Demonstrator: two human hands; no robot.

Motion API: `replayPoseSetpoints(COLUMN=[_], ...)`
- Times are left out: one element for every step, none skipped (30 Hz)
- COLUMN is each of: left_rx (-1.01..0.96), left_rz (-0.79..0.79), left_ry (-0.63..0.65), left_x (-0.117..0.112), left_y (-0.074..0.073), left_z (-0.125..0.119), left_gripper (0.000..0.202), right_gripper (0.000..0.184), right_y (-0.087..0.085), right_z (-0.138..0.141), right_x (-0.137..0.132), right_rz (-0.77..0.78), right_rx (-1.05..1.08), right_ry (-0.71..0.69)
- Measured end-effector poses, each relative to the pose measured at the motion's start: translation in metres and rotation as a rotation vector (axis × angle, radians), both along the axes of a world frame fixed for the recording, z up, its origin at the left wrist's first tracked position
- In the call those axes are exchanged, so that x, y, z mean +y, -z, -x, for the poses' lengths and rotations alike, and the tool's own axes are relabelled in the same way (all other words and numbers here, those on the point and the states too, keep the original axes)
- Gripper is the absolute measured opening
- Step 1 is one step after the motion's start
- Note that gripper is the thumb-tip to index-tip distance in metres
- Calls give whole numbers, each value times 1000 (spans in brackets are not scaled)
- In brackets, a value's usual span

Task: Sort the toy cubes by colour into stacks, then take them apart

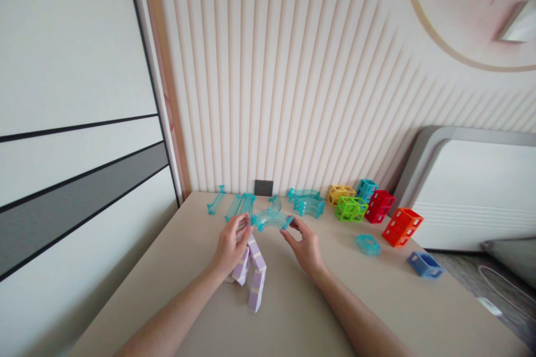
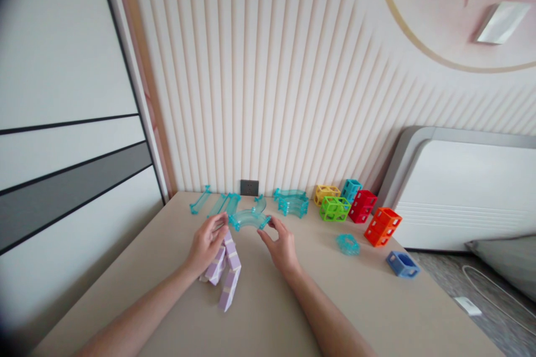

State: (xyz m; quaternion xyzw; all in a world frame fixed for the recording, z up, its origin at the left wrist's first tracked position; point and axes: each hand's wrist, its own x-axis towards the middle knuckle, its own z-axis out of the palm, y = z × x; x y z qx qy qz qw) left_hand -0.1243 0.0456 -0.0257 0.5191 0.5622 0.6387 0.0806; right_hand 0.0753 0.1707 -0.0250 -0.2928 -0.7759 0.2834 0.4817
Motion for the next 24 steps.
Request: replayPoseSetpoints(left_rx=[17, 36, 55, 74, 94, 114, 132, 146, 155, 160, 165, 172, 184, 200, 219, 238, 254, 265, 270, 268, 259, 246, 233, 221], left_rz=[-2, -3, -4, -3, 0, 2, 3, 2, -1, -6, -9, -11, -11, -12, -13, -15, -17, -19, -18, -15, -11, -5, -1, 3], left_ry=[-17, -33, -49, -63, -75, -84, -91, -95, -95, -94, -91, -89, -91, -96, -102, -109, -115, -119, -119, -116, -112, -106, -100, -93], left_x=[-1, -2, -3, -4, -5, -6, -7, -7, -8, -8, -8, -8, -8, -7, -7, -7, -7, -7, -7, -7, -7, -7, -7, -7], left_y=[-1, -3, -5, -6, -8, -9, -10, -10, -11, -11, -11, -11, -11, -11, -11, -11, -11, -11, -11, -11, -10, -10, -9, -8], left_z=[2, 4, 6, 8, 9, 11, 12, 12, 13, 13, 13, 13, 13, 13, 13, 12, 12, 12, 12, 13, 13, 13, 13, 13], left_gripper=[29, 27, 26, 25, 25, 25, 26, 26, 26, 27, 27, 27, 27, 27, 27, 27, 27, 27, 27, 27, 27, 27, 26, 26], right_gripper=[40, 40, 41, 42, 43, 45, 46, 47, 47, 47, 46, 46, 46, 46, 45, 44, 42, 40, 39, 37, 36, 36, 35, 35], right_y=[0, -1, -1, -1, -1, -1, 0, 2, 3, 5, 7, 8, 9, 10, 10, 10, 9, 9, 8, 8, 8, 8, 8, 9], right_z=[-2, -4, -7, -11, -14, -19, -24, -29, -36, -43, -50, -58, -66, -73, -80, -85, -90, -93, -96, -97, -98, -98, -98, -99], right_x=[3, 7, 12, 17, 22, 29, 35, 42, 48, 55, 60, 65, 70, 73, 75, 77, 77, 78, 78, 78, 78, 78, 78, 79], right_rz=[0, 3, 7, 12, 17, 20, 21, 21, 21, 19, 19, 21, 24, 30, 38, 50, 67, 89, 112, 132, 148, 158, 162, 164], right_rx=[-6, -16, -26, -33, -38, -43, -45, -52, -63, -78, -99, -122, -147, -169, -187, -204, -220, -236, -251, -264, -273, -278, -279, -282], right_ry=[16, 32, 47, 65, 86, 107, 130, 150, 166, 181, 193, 204, 213, 224, 235, 246, 253, 257, 256, 253, 249, 248, 247, 245])
